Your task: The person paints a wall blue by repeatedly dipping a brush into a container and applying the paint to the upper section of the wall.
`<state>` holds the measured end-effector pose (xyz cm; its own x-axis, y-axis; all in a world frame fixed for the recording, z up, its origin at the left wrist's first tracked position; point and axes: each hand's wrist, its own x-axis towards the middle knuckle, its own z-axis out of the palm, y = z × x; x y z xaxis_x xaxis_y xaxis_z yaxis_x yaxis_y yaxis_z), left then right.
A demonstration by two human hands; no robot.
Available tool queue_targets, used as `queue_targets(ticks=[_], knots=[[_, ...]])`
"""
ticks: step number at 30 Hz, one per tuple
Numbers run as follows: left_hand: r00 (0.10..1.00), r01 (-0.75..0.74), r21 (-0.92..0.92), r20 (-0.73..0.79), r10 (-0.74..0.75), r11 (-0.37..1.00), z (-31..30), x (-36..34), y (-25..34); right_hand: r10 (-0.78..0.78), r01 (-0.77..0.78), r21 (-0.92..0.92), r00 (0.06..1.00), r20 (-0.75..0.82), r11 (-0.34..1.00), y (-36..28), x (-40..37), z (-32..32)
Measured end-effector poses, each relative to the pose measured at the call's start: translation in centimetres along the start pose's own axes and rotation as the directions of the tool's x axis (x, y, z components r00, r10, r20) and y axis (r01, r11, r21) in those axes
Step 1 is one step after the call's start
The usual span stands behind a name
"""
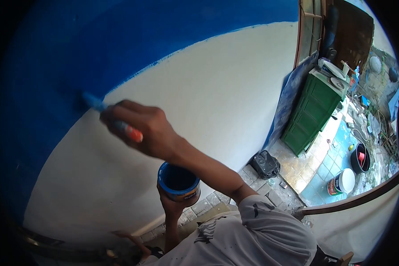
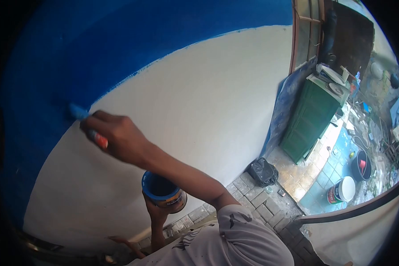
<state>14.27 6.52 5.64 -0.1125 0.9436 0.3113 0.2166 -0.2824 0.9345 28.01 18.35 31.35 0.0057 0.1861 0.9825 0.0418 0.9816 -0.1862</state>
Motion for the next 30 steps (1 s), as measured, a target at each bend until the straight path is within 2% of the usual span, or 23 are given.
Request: queue_targets(ticks=[1,2,4,5,7,9,11,13,14,15,17,19,21,23,25,27,28,30], knots=[[1.0,-0.016,-0.01,0.012,0.016,1.0,0.2,0.0,-0.5,0.014,-0.015,-0.017,1.0,-0.026,1.0,0.8,0.5,-0.3],[0.999,-0.033,-0.022,0.017,0.033,0.999,0.3,-0.1,-0.8,0.088,-0.081,0.068,0.989,-0.119,0.994,1.6,1.0,-1.6],[0.997,-0.082,-0.031,0.005,0.083,0.996,0.5,-0.1,-0.8,0.111,-0.125,-0.043,0.962,-0.249,0.991,5.0,1.0,-5.4],[0.992,-0.128,-0.039,0.003,0.128,0.991,0.5,-0.2,-0.8,0.16,-0.171,0.003,0.92,-0.358,0.985,6.4,0.7,-7.7],[0.989,-0.143,-0.042,-0.035,0.142,0.989,0.1,-0.5,-0.3,0.148,-0.271,-0.155,0.826,-0.544,0.95,6.6,1.2,-12.4],[0.987,-0.15,-0.05,-0.061,0.147,0.987,-0.2,-1.0,0.0,0.011,-0.333,-0.39,0.772,-0.636,0.858,6.5,1.6,-14.9],[0.997,-0.072,-0.013,-0.026,0.071,0.997,-1.0,-1.4,-0.1,-0.032,-0.329,-0.471,0.791,-0.61,0.819,6.8,1.8,-14.1],[0.998,-0.051,-0.017,-0.032,0.05,0.999,-1.4,-1.7,-0.4,-0.072,-0.204,-0.524,0.886,-0.458,0.827,6.2,1.2,-10.3],[0.999,-0.035,-0.018,-0.035,0.035,0.999,-1.7,-1.6,-0.6,-0.017,-0.18,-0.463,0.92,-0.391,0.868,5.0,0.8,-7.9],[0.999,-0.043,-0.016,-0.015,0.042,0.999,-1.8,-1.7,-0.8,-0.126,-0.031,-0.484,0.949,-0.289,0.875,4.5,0.3,-5.7],[0.997,-0.046,-0.052,-0.057,0.043,0.998,-1.8,-1.5,-1.4,-0.139,0.082,-0.359,0.981,-0.134,0.93,2.3,-0.3,-2.0],[0.997,-0.051,-0.01,-0.056,0.05,0.999,-1.6,-1.4,-0.4,-0.104,0.089,-0.166,0.991,-0.081,0.982,1.0,0.8,-2.1],[0.997,-0.054,0.026,-0.061,0.056,0.998,-1.6,-1.2,-0.2,0.089,-0.084,0.037,0.982,-0.167,0.996,3.4,1.7,-5.5],[0.992,-0.08,0.022,-0.092,0.082,0.997,-1.7,-1.4,-0.8,0.216,-0.186,0.119,0.913,-0.345,0.975,7.3,3.1,-11.9],[0.993,-0.083,0.01,-0.078,0.083,0.997,-1.9,-1.8,-0.6,0.184,-0.212,-0.006,0.864,-0.469,0.977,10.3,5.0,-19.6],[0.994,-0.096,-0.003,-0.06,0.095,0.995,-1.6,-1.5,-0.1,0.02,-0.18,-0.257,0.852,-0.524,0.949,11.9,6.2,-25.5],[0.994,-0.089,-0.02,-0.063,0.088,0.996,-1.6,-1.7,0.2,0.01,-0.183,-0.275,0.848,-0.53,0.944,12.0,6.8,-26.8],[0.997,-0.075,-0.037,-0.039,0.073,0.997,-1.6,-2.1,-0.1,-0.012,-0.286,-0.419,0.814,-0.58,0.862,11.3,7.0,-29.3]])
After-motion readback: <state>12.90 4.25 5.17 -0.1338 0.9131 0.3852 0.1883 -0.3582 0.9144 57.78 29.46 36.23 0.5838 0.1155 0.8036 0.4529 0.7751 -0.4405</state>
